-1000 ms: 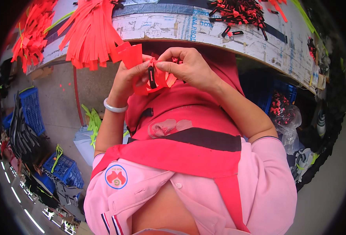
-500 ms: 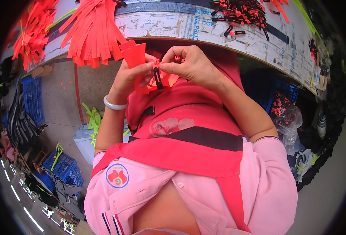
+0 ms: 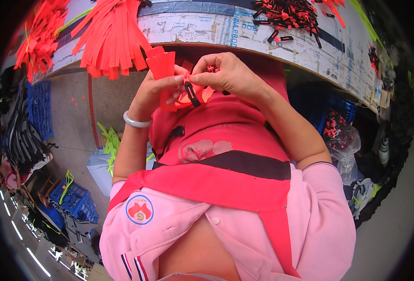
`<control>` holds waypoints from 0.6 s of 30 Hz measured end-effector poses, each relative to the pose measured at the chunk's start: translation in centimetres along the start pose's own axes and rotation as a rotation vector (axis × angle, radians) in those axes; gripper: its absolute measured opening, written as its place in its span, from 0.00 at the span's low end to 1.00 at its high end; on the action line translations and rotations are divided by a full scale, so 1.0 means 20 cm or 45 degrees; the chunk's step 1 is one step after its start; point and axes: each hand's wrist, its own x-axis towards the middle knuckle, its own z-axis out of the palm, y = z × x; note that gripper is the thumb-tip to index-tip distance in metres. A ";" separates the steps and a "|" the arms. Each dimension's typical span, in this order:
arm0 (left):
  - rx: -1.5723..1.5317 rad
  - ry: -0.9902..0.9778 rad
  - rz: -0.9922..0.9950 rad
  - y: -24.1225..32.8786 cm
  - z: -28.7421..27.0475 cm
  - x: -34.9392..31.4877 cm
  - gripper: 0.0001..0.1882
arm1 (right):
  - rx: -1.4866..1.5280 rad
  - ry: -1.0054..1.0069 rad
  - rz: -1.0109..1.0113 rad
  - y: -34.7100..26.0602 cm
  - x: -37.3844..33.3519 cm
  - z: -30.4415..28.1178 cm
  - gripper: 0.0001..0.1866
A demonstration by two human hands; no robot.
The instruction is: Assembling bundles of colored plastic strips and securing them with clips at a workbench.
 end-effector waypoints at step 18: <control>-0.120 -0.027 -0.016 0.00 0.00 -0.01 0.09 | -0.051 -0.120 0.017 -0.07 0.01 -0.01 0.09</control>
